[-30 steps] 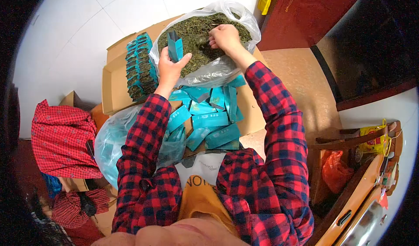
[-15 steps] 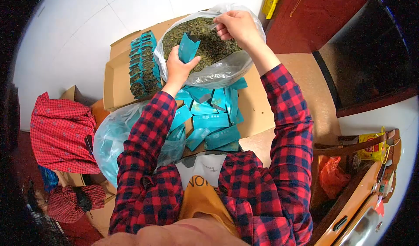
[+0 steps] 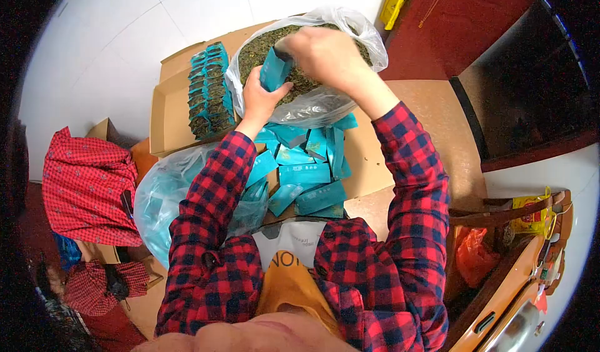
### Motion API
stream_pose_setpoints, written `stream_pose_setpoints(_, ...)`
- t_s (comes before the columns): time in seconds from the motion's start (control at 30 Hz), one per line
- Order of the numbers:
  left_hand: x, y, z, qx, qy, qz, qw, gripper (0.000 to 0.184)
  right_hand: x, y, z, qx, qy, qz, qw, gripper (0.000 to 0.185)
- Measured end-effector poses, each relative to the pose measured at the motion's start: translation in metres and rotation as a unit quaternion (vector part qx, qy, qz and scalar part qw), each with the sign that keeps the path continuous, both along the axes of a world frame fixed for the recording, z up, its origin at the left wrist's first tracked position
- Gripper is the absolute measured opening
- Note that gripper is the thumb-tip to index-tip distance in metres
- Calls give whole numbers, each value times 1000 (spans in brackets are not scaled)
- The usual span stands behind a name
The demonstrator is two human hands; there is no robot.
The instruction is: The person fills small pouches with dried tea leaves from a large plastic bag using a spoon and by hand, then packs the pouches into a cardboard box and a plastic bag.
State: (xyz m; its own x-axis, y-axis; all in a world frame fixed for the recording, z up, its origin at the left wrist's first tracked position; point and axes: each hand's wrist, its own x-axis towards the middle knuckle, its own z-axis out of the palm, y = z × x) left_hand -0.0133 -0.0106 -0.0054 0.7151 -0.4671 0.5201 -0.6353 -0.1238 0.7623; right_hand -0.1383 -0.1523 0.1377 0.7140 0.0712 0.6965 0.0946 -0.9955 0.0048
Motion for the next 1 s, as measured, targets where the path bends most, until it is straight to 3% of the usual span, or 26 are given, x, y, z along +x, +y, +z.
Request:
stream_pose_setpoints(0.1, 0, 1, 0, -12, 30, -13, 999, 57, -2, -11, -2, 33, -19, -46, 998, 12)
stream_pose_setpoints(0.2, 3, 0, 2, -20, 130, -43, 990, 56, 3, -31, -12, 91, -12, -100, 991, 13)
stream_pose_setpoints(0.27, 3, -6, 1, -26, 125, -62, 990, 53, 18, -45, -51, 72, 98, -143, 982, 18)
stream_pose_setpoints(0.4, 4, -15, -3, -43, 123, -87, 988, 49, 43, -47, -100, 52, 167, -187, 967, 23)
stream_pose_setpoints(0.47, 7, -17, -5, -45, 143, -85, 985, 56, 51, -30, -105, 135, 205, -183, 952, 22)
stream_pose_setpoints(0.63, 10, -23, -9, -77, 161, -119, 977, 55, 63, -26, -118, 230, 160, -199, 939, 24)
stream_pose_setpoints(0.73, 9, -26, -6, -68, 194, -173, 963, 56, 56, -37, -114, 502, 182, -160, 830, 24)
stream_pose_setpoints(0.77, 8, -26, -5, -68, 194, -173, 963, 56, 53, -39, -112, 501, 182, -161, 831, 24)
stream_pose_setpoints(0.87, 6, -23, -5, -87, 176, -142, 970, 60, 42, -44, -104, 647, 108, -102, 748, 20)
stream_pose_setpoints(1.0, 12, -23, -18, -68, 131, -111, 983, 64, 20, -48, -72, 680, 75, -90, 724, 17)
